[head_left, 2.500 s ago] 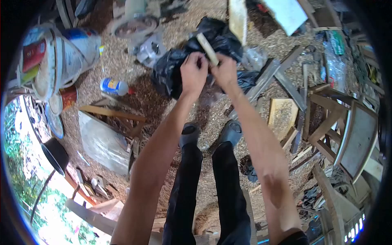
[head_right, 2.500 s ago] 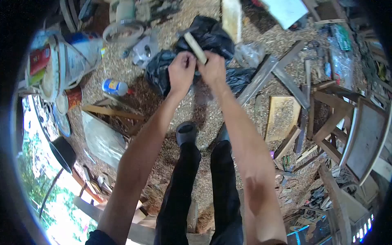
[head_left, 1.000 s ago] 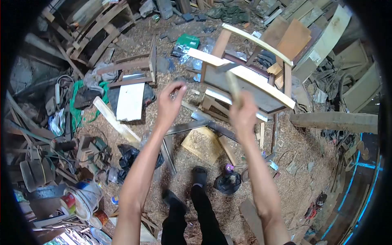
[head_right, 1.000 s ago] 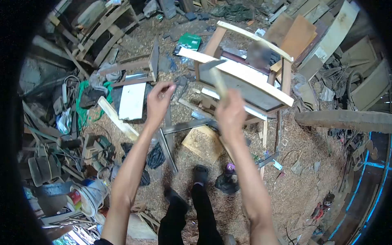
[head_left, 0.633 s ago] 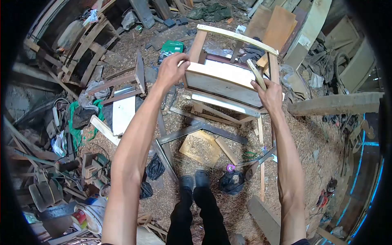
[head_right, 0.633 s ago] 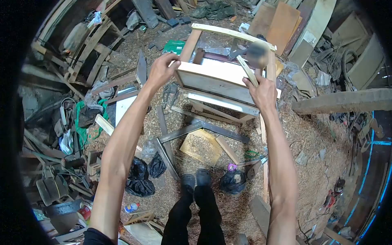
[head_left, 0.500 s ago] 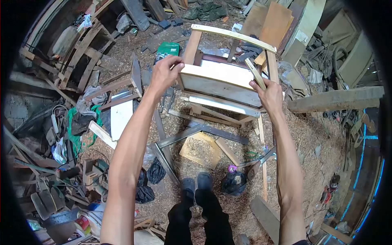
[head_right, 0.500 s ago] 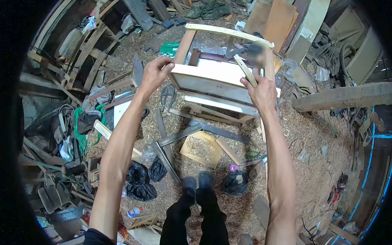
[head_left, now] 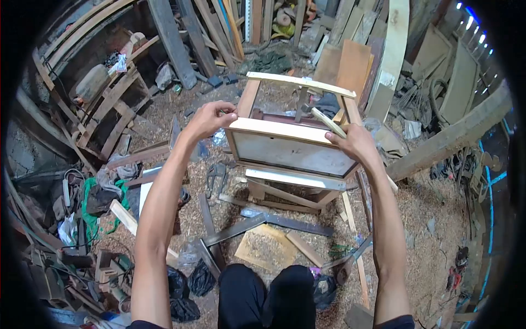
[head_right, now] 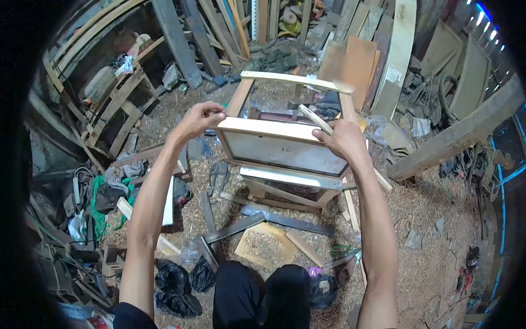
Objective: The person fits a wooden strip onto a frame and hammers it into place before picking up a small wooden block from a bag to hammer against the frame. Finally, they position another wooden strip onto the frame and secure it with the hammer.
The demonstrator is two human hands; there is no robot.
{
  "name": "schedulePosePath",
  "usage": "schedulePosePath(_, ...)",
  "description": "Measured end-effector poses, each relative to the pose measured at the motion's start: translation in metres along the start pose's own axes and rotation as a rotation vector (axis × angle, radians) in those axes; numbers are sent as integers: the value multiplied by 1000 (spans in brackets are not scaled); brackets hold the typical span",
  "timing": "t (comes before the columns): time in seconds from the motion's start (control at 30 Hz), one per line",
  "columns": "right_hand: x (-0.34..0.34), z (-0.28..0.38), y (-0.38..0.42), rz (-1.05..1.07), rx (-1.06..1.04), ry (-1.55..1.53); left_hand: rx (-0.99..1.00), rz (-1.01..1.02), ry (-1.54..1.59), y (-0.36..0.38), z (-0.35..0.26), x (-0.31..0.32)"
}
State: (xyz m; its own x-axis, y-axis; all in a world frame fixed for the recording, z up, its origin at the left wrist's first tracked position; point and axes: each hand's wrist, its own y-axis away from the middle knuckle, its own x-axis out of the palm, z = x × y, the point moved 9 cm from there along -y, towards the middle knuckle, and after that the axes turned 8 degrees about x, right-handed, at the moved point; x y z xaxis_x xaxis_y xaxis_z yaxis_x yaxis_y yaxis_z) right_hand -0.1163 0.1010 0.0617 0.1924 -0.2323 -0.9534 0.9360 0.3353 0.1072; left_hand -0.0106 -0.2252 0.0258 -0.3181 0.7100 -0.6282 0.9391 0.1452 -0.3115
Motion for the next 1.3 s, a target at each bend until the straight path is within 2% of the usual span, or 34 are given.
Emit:
schedulePosePath(0.1, 4, -7, -12, -13, -16, 27, -10, 136, -26, -7, 5, 7)
schedulePosePath(0.23, 7, -10, -12, -7, -87, -13, 36, 114, 111, 1, -3, 9)
schedulePosePath(0.4, 7, -15, -15, -18, -111, -20, 31, 121, 25, 1, -5, 7)
schedulePosePath(0.6, 3, -17, -16, 18, -83, -63, 60, 146, 85, 0, -6, 9)
schedulePosePath(0.83, 9, -19, -21, 57, -74, -109, 68, 59, -39, 6, -5, 7)
schedulePosePath(0.93, 2, -14, -11, 36, -56, -86, 78, 55, -49, 9, -8, 6)
schedulePosePath(1.07, 7, -19, -24, -90, -177, -132, 161, 102, -11, 9, -10, 14)
schedulePosePath(1.13, 7, -19, -21, -67, -169, -116, 192, 136, -53, 3, -5, 14)
schedulePosePath(1.2, 1, -20, -11, -103, -184, -151, 114, 162, 22, 6, -7, 17)
schedulePosePath(1.27, 5, -18, -3, 6, -127, -225, 70, 116, 38, 22, -15, 17)
schedulePosePath(1.3, 1, -14, -2, 4, -140, -226, 112, 86, 5, 23, -18, 14)
